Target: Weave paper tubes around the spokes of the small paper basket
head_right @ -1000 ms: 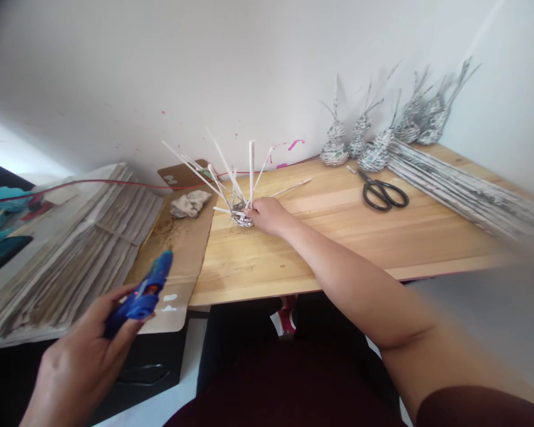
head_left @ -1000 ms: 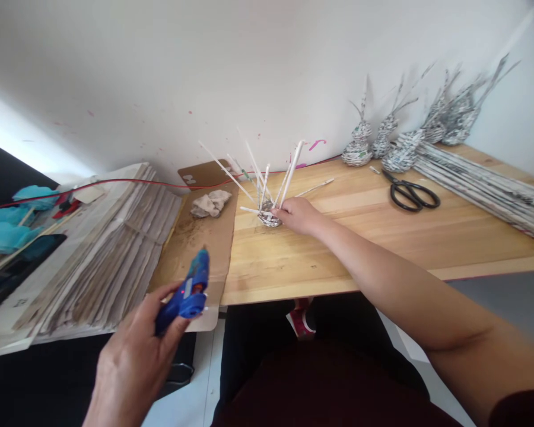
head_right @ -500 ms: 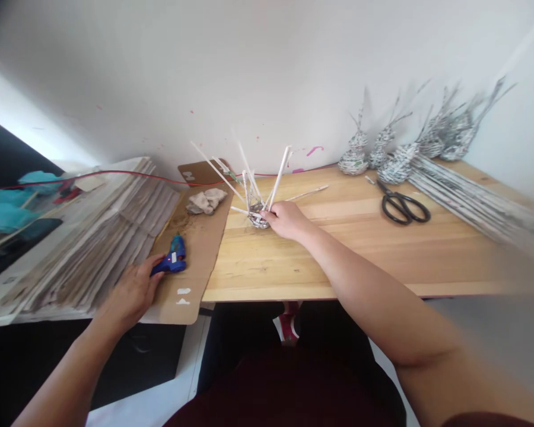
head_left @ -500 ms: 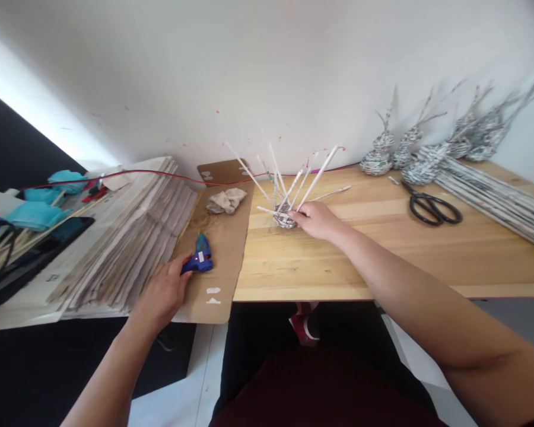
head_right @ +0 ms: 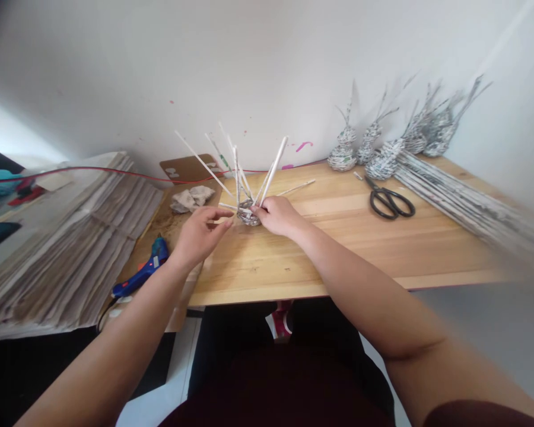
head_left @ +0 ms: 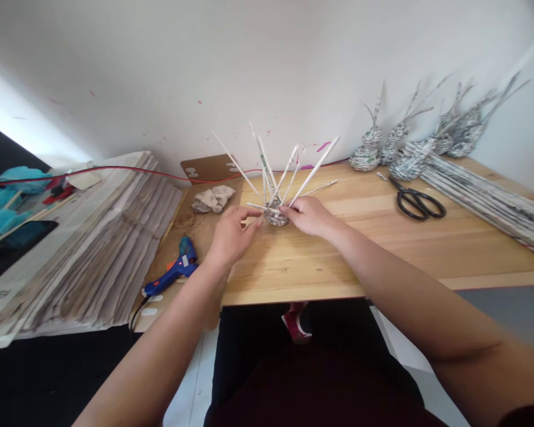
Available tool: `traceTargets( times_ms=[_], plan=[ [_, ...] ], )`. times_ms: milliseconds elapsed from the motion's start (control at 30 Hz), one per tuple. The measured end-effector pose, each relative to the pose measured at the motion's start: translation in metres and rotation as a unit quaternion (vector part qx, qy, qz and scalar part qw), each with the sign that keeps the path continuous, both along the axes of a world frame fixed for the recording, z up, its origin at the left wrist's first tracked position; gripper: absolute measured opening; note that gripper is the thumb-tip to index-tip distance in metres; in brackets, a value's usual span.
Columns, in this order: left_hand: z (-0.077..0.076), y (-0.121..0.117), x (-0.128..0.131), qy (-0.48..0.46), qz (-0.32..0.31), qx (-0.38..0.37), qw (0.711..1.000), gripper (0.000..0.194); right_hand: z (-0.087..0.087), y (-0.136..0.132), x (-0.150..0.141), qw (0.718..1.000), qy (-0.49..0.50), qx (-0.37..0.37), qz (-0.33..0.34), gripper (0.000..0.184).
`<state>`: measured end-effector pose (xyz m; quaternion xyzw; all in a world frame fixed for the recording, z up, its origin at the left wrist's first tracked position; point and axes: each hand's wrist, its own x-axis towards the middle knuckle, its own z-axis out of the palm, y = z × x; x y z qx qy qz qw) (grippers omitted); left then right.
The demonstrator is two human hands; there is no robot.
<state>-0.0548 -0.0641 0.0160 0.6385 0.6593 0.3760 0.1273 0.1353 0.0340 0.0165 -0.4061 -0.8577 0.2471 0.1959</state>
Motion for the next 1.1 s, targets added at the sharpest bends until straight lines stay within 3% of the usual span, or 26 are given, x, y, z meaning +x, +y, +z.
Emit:
traceTargets(
  times_ms=[67, 133, 233, 300, 433, 667, 933, 1100],
  plan=[
    [-0.006, 0.023, 0.005, -0.074, -0.004, -0.023, 0.997, 0.031, 0.000, 0.001, 0.000, 1.000, 0.018, -0.004, -0.005, 0.033],
    [-0.013, 0.038, 0.007, -0.206, -0.018, -0.050, 0.977, 0.039, 0.001, 0.001, 0.001, 0.999, 0.031, -0.007, -0.013, 0.033],
    [-0.018, 0.046, 0.008, -0.397, -0.061, -0.097, 0.910, 0.058, 0.001, 0.001, 0.001, 0.999, 0.041, -0.009, -0.011, 0.035],
    [-0.020, 0.046, 0.010, -0.455, -0.090, -0.115, 0.878, 0.070, 0.001, 0.001, 0.001, 0.998, 0.053, -0.013, 0.002, 0.034],
    [-0.022, 0.044, 0.013, -0.469, -0.115, -0.102, 0.870, 0.075, -0.002, 0.001, 0.001, 0.996, 0.087, -0.022, 0.018, 0.033],
    [-0.029, 0.041, 0.019, -0.439, -0.060, -0.030, 0.896, 0.069, -0.009, 0.002, -0.002, 0.989, 0.140, -0.037, -0.015, 0.019],
    [-0.028, 0.040, 0.021, -0.435, -0.070, -0.038, 0.897, 0.047, -0.019, 0.008, -0.004, 0.970, 0.190, -0.150, -0.017, 0.017],
    [-0.030, 0.040, 0.023, -0.431, -0.080, -0.035, 0.898, 0.046, -0.016, 0.009, -0.001, 0.971, 0.179, -0.158, -0.030, 0.017]
  ],
)
